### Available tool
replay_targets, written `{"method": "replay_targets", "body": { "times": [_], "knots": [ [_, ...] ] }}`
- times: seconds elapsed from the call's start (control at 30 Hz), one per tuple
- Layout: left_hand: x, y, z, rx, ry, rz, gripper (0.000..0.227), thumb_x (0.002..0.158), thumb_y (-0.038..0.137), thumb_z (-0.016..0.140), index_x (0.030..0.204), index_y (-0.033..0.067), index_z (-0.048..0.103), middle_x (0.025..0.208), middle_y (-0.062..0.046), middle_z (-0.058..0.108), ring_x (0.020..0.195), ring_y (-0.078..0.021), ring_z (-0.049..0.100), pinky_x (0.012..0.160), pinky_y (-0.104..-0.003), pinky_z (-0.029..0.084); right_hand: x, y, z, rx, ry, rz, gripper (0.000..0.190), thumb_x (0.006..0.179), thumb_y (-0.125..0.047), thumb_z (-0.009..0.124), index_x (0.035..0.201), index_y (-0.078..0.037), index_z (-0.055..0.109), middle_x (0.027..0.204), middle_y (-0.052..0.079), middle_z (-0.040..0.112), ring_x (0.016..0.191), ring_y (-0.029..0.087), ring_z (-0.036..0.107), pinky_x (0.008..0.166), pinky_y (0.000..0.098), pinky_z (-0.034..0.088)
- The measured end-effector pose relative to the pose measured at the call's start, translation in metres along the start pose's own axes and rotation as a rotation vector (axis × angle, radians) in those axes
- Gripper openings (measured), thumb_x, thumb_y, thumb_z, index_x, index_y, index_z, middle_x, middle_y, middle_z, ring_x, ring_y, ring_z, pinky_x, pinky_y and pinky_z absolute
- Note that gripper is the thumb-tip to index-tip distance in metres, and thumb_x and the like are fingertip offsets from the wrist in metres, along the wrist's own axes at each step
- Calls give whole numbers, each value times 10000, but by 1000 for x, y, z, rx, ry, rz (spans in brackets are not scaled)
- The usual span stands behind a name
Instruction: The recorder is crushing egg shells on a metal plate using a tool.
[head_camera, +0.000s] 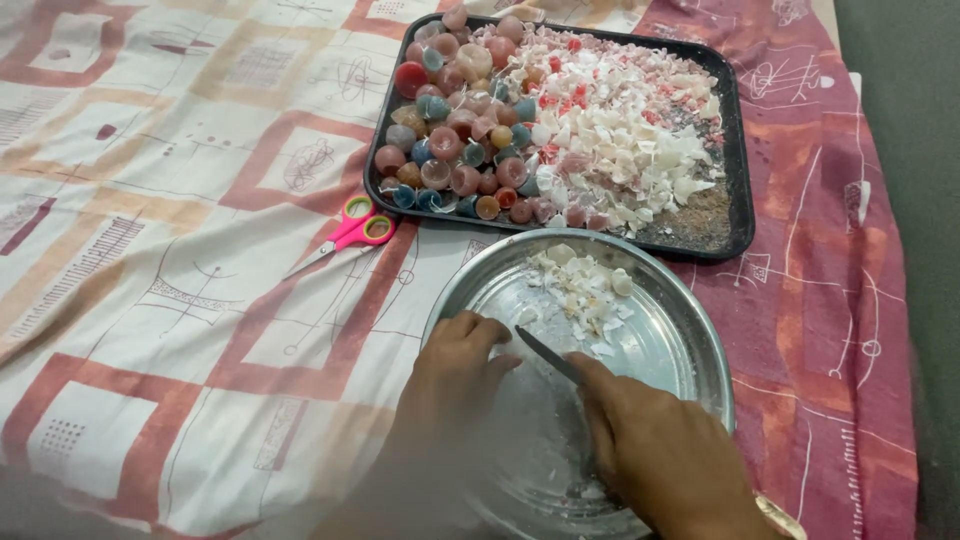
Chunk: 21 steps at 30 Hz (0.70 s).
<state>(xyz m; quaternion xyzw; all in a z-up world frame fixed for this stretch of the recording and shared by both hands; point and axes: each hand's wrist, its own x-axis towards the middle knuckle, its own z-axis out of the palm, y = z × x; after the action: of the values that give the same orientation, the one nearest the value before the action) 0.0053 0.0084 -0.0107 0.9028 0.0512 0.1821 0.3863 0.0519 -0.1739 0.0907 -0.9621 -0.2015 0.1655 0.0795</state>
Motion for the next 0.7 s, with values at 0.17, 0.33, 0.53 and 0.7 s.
{"method": "replay_targets", "body": {
  "times": [0.17, 0.33, 0.53, 0.7],
  "knots": [
    [1, 14, -2, 1, 18, -69, 222, 828, 193, 778, 969, 53, 679, 973, -105, 663, 972, -313, 624, 857, -425, 503, -1, -7, -3, -294, -173, 21, 554, 971, -329, 443, 1520, -404, 441, 1062, 106, 733, 832, 362, 747, 761, 518, 602],
    [0, 17, -4, 51, 68, -1, 203, 851, 185, 758, 978, 55, 667, 974, -105, 646, 975, -310, 619, 850, -415, 511, 1, -11, -12, -463, -262, 67, 553, 1061, -327, 380, 1606, -419, 361, 1059, 70, 734, 836, 328, 757, 755, 481, 623],
    [4, 18, -5, 52, 52, 19, 250, 834, 177, 768, 1053, 81, 695, 975, -97, 652, 975, -315, 620, 832, -419, 520, 7, -30, -38, -505, -349, 133, 561, 1078, -257, 338, 1605, -448, 363, 987, 84, 749, 823, 299, 756, 747, 483, 610],
    [6, 15, 0, 7, 1, -32, 233, 811, 180, 787, 1016, 102, 709, 952, -81, 668, 969, -300, 641, 829, -423, 524, 21, -45, -63, -503, -387, 105, 541, 1058, -260, 388, 1563, -446, 440, 924, 76, 754, 782, 277, 743, 731, 476, 577]
  ]
}}
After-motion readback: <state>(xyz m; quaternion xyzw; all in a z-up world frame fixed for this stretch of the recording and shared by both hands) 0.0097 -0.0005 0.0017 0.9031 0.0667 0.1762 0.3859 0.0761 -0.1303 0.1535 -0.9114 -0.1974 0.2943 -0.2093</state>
